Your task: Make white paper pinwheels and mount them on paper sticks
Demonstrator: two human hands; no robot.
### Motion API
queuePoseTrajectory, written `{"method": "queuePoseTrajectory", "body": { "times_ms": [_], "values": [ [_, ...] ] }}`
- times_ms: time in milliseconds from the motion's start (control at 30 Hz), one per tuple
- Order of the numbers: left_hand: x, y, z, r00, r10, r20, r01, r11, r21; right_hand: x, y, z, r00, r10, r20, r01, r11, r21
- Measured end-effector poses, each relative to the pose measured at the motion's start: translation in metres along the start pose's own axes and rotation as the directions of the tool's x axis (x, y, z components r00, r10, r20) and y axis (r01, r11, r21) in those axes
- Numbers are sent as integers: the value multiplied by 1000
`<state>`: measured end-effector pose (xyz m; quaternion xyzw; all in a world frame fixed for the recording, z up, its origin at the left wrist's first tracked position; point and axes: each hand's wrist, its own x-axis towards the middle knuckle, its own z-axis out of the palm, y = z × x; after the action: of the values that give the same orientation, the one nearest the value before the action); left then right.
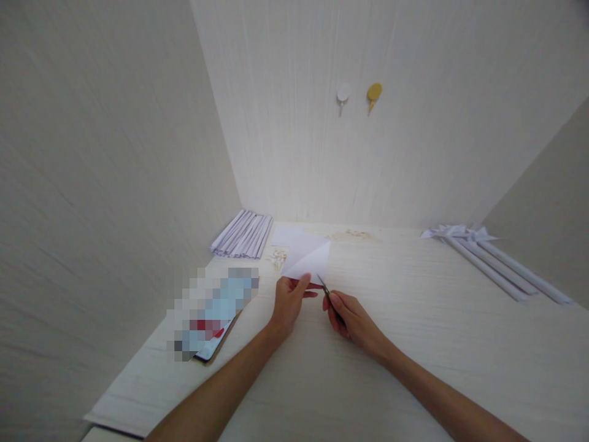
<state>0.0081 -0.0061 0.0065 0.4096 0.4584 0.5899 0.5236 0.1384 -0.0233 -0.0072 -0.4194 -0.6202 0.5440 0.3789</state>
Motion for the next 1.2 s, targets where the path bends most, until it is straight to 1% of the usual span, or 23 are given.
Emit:
{"method": "queuePoseTrajectory", "body": {
  "times_ms": [133, 300, 567, 1200],
  "values": [
    [0, -1, 0, 999, -21, 34, 21, 1000, 5, -1, -1, 0, 1000, 5, 1, -5, 1000, 20],
    [1, -4, -1, 996, -18, 89, 16, 1000, 14, 0, -3, 1, 1000, 11, 1, -11, 998, 60],
    [-1, -4, 0, 995, -51, 90, 50, 999, 18, 2, 1, 0, 1000, 3, -12, -2, 997, 78],
    [1, -6, -1, 992, -84, 91, 88, 996, -32, 1, 0, -1, 998, -49, -40, 46, 997, -69]
  ]
}}
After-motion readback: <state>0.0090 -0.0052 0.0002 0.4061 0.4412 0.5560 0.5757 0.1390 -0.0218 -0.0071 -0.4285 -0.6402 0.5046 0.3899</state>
